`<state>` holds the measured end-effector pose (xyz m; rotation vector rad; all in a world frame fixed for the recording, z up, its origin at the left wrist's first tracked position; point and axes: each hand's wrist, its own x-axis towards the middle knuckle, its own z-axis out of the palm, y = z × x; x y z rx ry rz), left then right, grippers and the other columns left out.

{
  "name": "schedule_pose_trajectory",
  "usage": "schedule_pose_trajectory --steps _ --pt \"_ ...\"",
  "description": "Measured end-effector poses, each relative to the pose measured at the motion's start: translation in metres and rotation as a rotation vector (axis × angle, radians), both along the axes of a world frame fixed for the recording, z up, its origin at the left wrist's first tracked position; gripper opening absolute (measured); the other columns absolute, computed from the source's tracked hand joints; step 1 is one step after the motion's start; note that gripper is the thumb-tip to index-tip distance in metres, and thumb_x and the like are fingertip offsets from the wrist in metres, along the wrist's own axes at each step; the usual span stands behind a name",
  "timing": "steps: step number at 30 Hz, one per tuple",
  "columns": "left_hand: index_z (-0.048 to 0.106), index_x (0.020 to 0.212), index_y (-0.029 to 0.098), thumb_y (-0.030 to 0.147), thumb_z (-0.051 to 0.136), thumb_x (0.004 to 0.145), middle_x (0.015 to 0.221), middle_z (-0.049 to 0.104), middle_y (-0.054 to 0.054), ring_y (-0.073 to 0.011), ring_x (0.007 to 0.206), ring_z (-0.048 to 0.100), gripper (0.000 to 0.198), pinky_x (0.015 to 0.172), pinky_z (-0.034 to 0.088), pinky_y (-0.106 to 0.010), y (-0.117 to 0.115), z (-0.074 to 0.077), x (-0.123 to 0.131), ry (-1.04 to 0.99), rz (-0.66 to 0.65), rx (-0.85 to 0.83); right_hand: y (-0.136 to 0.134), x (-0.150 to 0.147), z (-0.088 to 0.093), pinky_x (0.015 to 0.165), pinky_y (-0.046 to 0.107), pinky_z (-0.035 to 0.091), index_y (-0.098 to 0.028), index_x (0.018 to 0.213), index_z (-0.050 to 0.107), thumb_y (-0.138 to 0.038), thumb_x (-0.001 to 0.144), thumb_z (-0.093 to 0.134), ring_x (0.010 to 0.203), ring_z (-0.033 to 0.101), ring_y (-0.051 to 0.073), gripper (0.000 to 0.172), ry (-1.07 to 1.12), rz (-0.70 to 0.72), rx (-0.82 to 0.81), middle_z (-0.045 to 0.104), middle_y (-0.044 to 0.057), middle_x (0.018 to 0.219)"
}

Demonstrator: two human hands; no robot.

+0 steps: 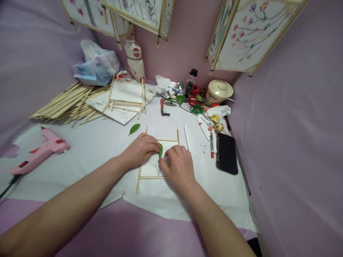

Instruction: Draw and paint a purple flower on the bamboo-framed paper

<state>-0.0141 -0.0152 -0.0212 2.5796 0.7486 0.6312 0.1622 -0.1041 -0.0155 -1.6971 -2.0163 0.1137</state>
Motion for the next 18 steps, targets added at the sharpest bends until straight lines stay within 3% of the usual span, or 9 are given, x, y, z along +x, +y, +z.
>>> schedule_pose_trajectory --steps 4,9,18 --pt "0.07 0.077 0.02 0.001 0.05 0.077 0.091 0.074 0.001 -0.0166 0.093 0.064 0.027 0.085 0.035 -0.034 0.0 0.0 0.001 -0.005 0.012 -0.009 0.0 -0.012 -0.006 0.076 0.035 0.04 -0.019 0.076 0.061 -0.033 0.083 0.063 0.084 0.054 0.022 0.015 -0.056 -0.029 -0.049 0.06 0.005 0.083" --pt "0.07 0.076 0.02 0.0 0.05 0.074 0.092 0.073 -0.001 -0.0179 0.093 0.064 0.028 0.084 0.038 -0.035 0.001 -0.004 0.0 -0.033 0.026 0.008 0.001 -0.014 -0.009 0.074 0.035 0.038 -0.019 0.079 0.063 -0.022 0.082 0.059 0.083 0.054 0.022 0.005 -0.061 -0.036 -0.042 0.06 0.005 0.082" --pt "0.071 0.078 0.019 0.0 0.049 0.077 0.098 0.073 -0.003 -0.0199 0.098 0.063 0.029 0.09 0.046 -0.036 0.002 -0.008 0.0 -0.074 0.026 0.027 0.0 -0.013 -0.009 0.074 0.035 0.04 -0.019 0.081 0.064 -0.013 0.082 0.059 0.085 0.055 0.022 0.008 -0.002 0.005 -0.016 0.065 0.004 0.086"
